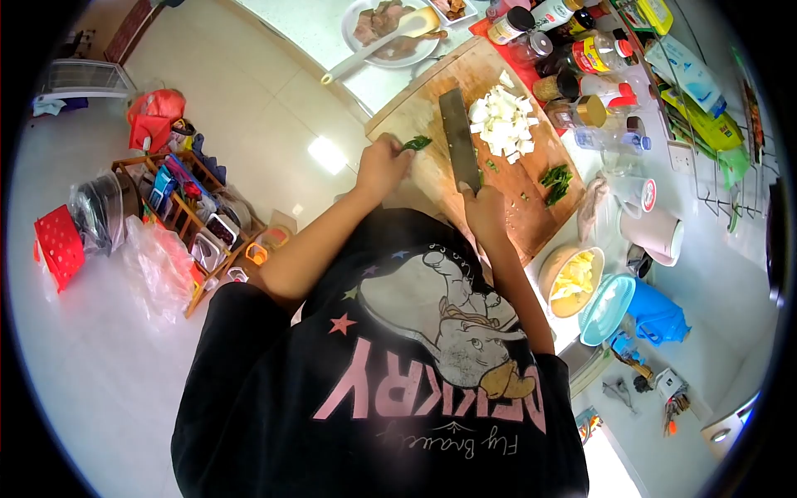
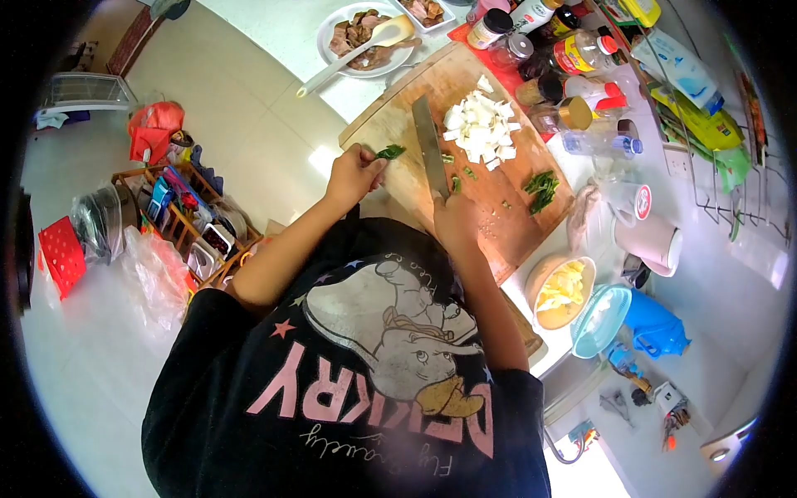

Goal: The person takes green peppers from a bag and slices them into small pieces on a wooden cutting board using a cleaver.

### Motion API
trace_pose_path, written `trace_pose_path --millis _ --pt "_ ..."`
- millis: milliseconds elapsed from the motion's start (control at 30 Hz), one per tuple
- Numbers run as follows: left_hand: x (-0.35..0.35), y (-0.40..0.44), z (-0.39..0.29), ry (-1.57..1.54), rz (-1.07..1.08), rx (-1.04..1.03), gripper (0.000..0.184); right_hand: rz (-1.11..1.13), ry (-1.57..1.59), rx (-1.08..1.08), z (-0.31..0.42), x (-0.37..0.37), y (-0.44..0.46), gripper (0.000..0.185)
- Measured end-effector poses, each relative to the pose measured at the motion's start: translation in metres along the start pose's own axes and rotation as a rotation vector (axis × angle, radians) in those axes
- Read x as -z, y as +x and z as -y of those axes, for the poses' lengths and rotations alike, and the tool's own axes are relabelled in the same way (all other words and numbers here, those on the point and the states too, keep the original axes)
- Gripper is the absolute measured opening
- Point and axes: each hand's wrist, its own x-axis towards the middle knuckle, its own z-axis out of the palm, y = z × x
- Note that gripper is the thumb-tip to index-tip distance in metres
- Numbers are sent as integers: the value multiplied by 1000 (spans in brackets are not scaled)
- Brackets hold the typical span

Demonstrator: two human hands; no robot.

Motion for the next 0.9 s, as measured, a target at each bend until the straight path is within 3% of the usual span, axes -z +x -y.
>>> trace_pose_path --millis 300,600,900 --pt "-12 -1 -7 4 20 -12 20 20 -138 138 28 21 -34 37" --pt "-11 -6 -22 179 75 -148 22 197 -176 0 18 16 -33 36" --pt "-5 -3 -14 251 91 -178 23 138 -189 21 30 -14 -6 30"
